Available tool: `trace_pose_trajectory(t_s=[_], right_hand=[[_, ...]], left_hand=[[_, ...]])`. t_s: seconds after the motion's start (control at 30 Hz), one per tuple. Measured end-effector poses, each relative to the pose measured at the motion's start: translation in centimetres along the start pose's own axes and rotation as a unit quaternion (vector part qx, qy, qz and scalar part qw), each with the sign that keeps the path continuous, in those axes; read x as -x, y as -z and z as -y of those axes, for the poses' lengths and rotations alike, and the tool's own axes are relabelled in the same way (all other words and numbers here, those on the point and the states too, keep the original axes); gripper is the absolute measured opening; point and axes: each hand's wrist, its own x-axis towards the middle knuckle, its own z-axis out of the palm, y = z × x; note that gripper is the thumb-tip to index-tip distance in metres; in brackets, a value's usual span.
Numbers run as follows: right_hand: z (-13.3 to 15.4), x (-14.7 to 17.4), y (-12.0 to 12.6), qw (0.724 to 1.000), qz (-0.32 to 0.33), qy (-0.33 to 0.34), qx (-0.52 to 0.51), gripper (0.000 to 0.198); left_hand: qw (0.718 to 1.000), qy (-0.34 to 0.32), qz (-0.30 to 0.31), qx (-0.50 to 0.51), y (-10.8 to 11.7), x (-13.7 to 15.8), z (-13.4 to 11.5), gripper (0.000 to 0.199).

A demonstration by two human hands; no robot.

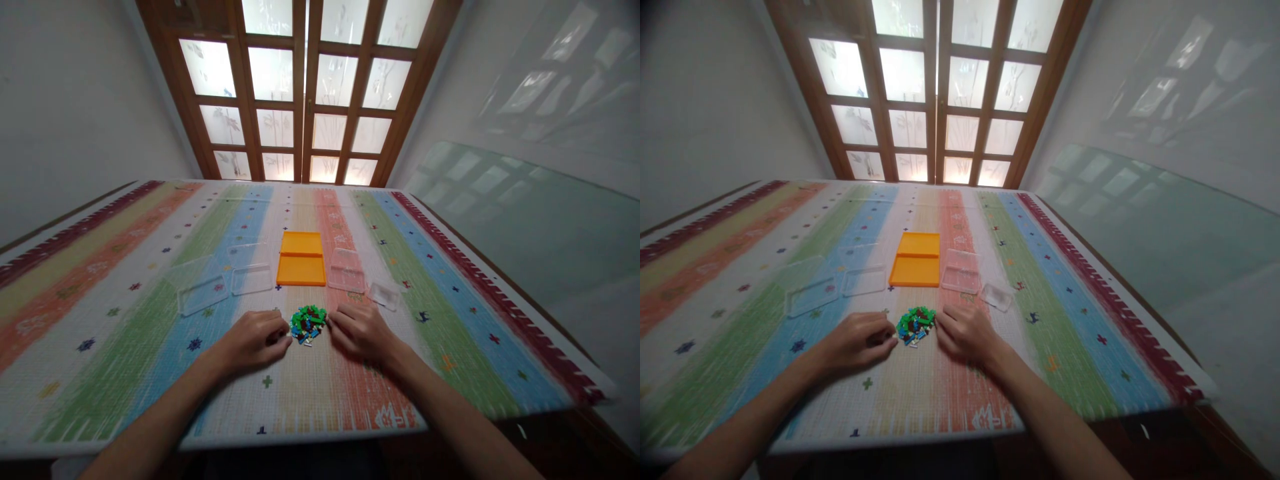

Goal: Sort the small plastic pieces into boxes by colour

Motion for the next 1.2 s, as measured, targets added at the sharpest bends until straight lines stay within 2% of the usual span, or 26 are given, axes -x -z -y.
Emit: trace_pose_trajectory(t_s=[0.1,0.17,0.23,0.37,0.43,0.5,0.63,0.87,1.0,1.1,1.2], right_hand=[[0.0,0.0,0.0,1.000,-0.006,0.003,0.003,0.033],[-0.1,0.0,-0.1,1.000,-0.007,0.006,0.004,0.033],[0.0,0.0,0.0,1.000,-0.007,0.008,0.004,0.033],[0.1,0.0,0.0,1.000,-0.005,0.011,-0.002,0.031],[0.1,0.0,-0.1,1.000,-0.004,0.011,-0.005,0.030],[0.1,0.0,-0.1,1.000,-0.005,0.010,-0.008,0.031],[0.1,0.0,0.0,1.000,-0.005,0.006,-0.009,0.033],[0.0,0.0,0.0,1.000,-0.005,0.006,-0.008,0.033],[-0.1,0.0,0.0,1.000,-0.002,0.006,-0.009,0.031],[-0.2,0.0,0.0,1.000,-0.005,0.007,-0.010,0.030],[-0.2,0.0,0.0,1.000,-0.009,0.004,-0.007,0.029]], left_hand=[[0.999,-0.005,-0.040,0.004,1.8,0.2,1.1,0.013],[0.996,0.018,-0.090,-0.018,3.7,0.6,2.1,0.012],[0.985,0.062,-0.148,-0.062,5.8,1.3,3.0,0.015],[0.954,0.176,-0.193,-0.146,8.3,2.7,4.7,0.026],[0.935,0.245,-0.179,-0.183,8.6,3.2,5.4,0.028],[0.921,0.303,-0.136,-0.202,8.6,3.5,5.8,0.029],[0.904,0.363,-0.063,-0.218,8.6,3.5,6.2,0.032],[0.895,0.394,-0.031,-0.209,8.5,3.6,6.6,0.039],[0.892,0.401,-0.043,-0.202,8.6,3.8,6.7,0.036],[0.889,0.396,-0.108,-0.201,9.0,3.7,6.3,0.035],[0.899,0.338,-0.215,-0.178,9.0,3.3,5.2,0.034]])
